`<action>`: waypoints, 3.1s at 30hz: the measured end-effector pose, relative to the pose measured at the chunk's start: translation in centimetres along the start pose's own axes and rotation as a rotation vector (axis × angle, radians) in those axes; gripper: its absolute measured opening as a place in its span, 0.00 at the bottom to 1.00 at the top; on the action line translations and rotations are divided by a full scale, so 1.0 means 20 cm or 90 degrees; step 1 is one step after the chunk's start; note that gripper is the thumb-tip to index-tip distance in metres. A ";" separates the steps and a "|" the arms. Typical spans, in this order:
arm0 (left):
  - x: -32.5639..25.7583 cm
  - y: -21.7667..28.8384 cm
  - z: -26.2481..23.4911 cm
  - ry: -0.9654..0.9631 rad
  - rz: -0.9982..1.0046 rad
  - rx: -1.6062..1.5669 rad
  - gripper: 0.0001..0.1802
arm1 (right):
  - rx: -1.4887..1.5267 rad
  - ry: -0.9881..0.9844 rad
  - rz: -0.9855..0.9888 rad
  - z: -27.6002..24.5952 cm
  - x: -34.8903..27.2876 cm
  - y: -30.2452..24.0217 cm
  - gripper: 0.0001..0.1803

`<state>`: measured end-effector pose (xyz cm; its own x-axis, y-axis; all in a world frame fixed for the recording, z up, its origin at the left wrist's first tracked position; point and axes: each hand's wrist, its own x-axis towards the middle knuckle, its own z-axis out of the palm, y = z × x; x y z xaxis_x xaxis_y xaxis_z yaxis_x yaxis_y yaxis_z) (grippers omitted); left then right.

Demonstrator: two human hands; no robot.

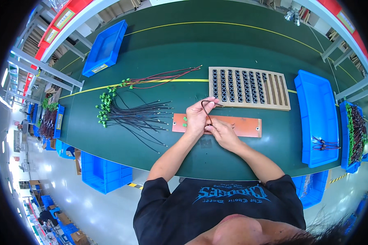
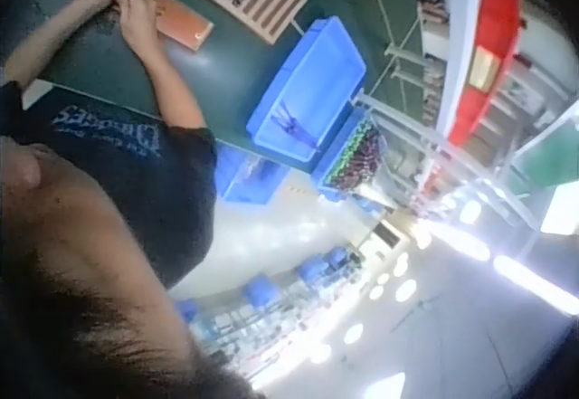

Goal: The person assembles wire harnesses by hand at a factory workstation. They pick up black wires with green connectors, insert them into a small cylindrical component, and place the finished units into a blue bin. The process is repetitive, involving picking, inserting, and placing actions.

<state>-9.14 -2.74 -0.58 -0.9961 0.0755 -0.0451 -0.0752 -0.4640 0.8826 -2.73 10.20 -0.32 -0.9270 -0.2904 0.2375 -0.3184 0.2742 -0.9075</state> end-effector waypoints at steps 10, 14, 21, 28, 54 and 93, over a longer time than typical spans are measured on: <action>0.00 -0.05 -0.03 -0.032 0.119 0.060 0.10 | -0.334 0.002 -0.093 -0.25 -0.03 -0.20 0.10; -0.01 -0.06 -0.04 -0.082 0.126 0.092 0.10 | -0.316 0.078 0.001 -0.33 -0.02 -0.16 0.10; -0.01 -0.05 -0.04 -0.127 0.052 0.062 0.10 | 0.123 0.136 0.240 -0.30 -0.06 0.06 0.14; -0.01 -0.08 -0.05 -0.140 0.033 0.081 0.09 | 0.167 0.140 0.263 -0.30 -0.06 0.09 0.12; -0.10 -0.04 -0.07 -0.099 0.033 0.131 0.04 | 0.162 0.151 0.273 -0.31 -0.06 0.07 0.10; -0.10 -0.03 -0.07 -0.249 0.180 0.292 0.06 | 0.240 0.136 0.129 -0.28 -0.08 0.11 0.09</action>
<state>-7.14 -3.78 -1.62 -0.8785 0.3603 0.3138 0.2994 -0.0966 0.9492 -3.08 16.37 -0.72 -0.9955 -0.0599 0.0730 -0.0696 -0.0567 -0.9960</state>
